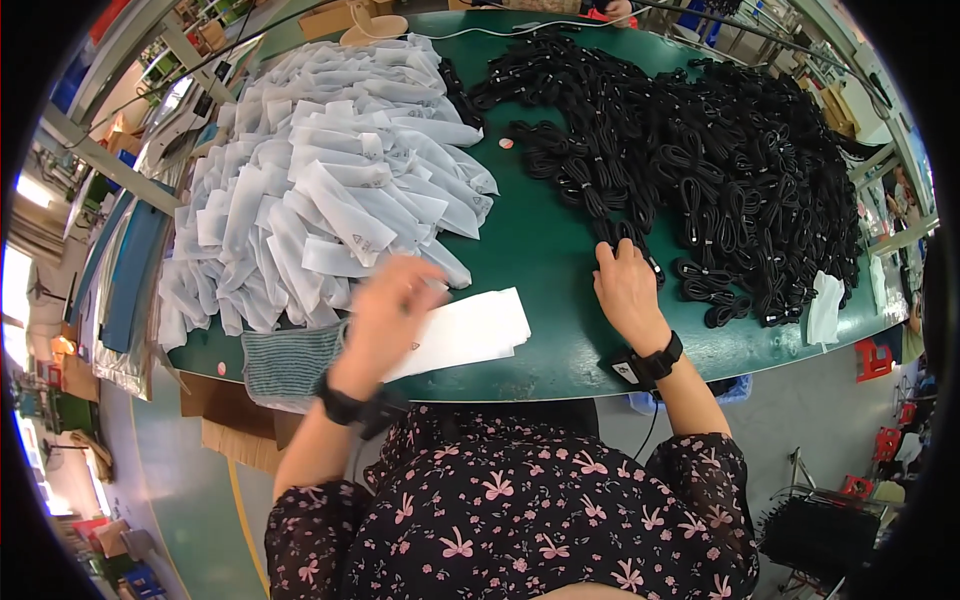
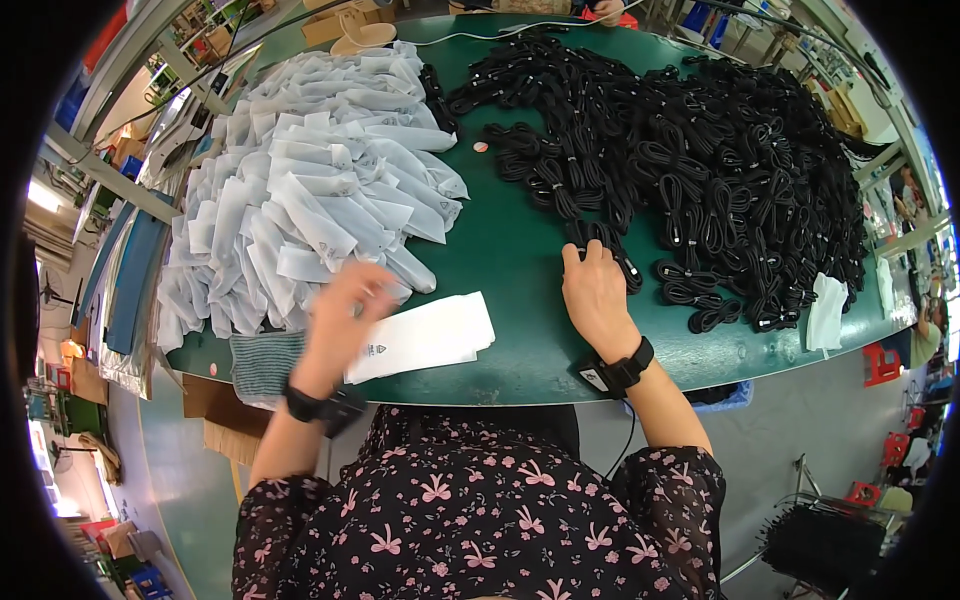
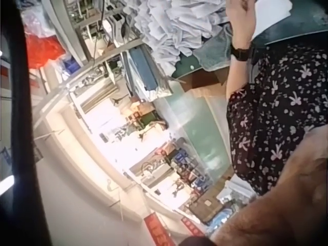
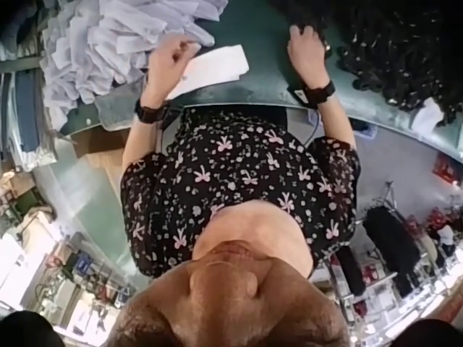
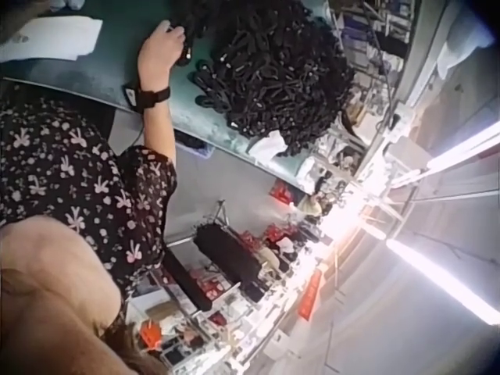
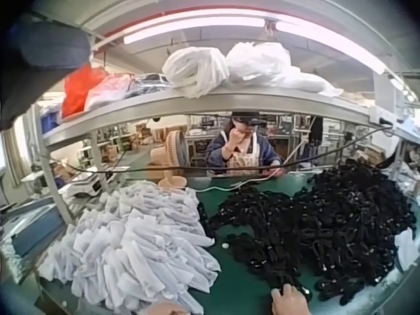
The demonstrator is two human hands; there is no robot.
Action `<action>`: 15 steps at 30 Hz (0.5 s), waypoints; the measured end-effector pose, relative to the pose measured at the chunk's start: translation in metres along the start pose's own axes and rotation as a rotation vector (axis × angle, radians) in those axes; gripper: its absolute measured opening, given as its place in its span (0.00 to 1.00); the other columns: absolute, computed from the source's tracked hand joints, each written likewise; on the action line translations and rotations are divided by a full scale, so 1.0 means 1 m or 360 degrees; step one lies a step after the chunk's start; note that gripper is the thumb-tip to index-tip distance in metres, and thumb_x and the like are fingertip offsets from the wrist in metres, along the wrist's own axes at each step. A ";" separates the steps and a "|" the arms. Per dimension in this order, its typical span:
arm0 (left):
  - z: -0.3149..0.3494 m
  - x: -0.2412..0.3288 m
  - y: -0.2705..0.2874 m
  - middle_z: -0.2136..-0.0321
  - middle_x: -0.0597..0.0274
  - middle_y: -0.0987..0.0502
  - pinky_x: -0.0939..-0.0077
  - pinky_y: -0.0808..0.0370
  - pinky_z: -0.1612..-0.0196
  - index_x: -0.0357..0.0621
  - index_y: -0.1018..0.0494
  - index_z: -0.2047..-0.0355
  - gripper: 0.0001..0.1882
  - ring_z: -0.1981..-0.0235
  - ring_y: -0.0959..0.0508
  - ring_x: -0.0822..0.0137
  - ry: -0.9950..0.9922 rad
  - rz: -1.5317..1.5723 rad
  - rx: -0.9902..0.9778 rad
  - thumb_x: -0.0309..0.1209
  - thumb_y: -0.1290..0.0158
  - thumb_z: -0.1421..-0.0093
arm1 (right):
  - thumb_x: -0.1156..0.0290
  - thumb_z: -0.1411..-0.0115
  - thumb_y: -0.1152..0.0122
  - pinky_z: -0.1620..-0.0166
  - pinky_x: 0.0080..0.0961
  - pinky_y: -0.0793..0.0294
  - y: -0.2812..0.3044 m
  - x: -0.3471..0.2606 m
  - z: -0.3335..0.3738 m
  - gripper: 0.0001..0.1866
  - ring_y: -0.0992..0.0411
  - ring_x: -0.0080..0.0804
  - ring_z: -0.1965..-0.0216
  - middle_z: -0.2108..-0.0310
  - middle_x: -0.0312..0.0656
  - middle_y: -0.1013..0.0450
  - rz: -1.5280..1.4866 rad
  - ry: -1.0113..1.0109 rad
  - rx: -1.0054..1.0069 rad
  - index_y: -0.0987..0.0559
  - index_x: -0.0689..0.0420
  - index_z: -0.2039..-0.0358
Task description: The person packages cables by hand, picking up a cable from a pile, sliding it into a plastic sleeve, and placing the sleeved cable onto a separate stack.
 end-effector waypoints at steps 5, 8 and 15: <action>0.032 0.004 -0.082 0.65 0.56 0.26 0.66 0.26 0.66 0.39 0.26 0.65 0.08 0.68 0.24 0.57 -0.0392 -0.0338 -0.0013 0.24 0.41 0.45 | 0.74 0.46 0.35 0.68 0.38 0.26 0.016 -0.014 0.011 0.13 0.26 0.49 0.68 0.68 0.50 0.28 -0.0678 0.0022 0.0191 0.26 0.60 0.60; 0.032 -0.005 -0.090 0.68 0.56 0.26 0.71 0.27 0.69 0.38 0.26 0.67 0.07 0.71 0.24 0.60 -0.0367 -0.0373 -0.0005 0.23 0.40 0.45 | 0.75 0.45 0.36 0.68 0.37 0.27 0.013 -0.026 0.024 0.13 0.26 0.49 0.69 0.68 0.49 0.28 -0.0782 0.0052 0.0099 0.26 0.61 0.59; 0.031 -0.016 -0.079 0.72 0.60 0.26 0.75 0.29 0.69 0.37 0.27 0.68 0.05 0.75 0.26 0.65 0.0090 0.0064 -0.0076 0.21 0.42 0.43 | 0.74 0.45 0.35 0.70 0.36 0.27 0.038 -0.054 0.041 0.15 0.28 0.46 0.72 0.68 0.44 0.29 -0.1238 0.0256 -0.0131 0.24 0.59 0.56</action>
Point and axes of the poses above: each hand's wrist, its own z-axis away from the middle knuckle, its own y-axis out of the back of the hand, x = y × z, the point moved 5 cm from there along -z, towards the middle knuckle
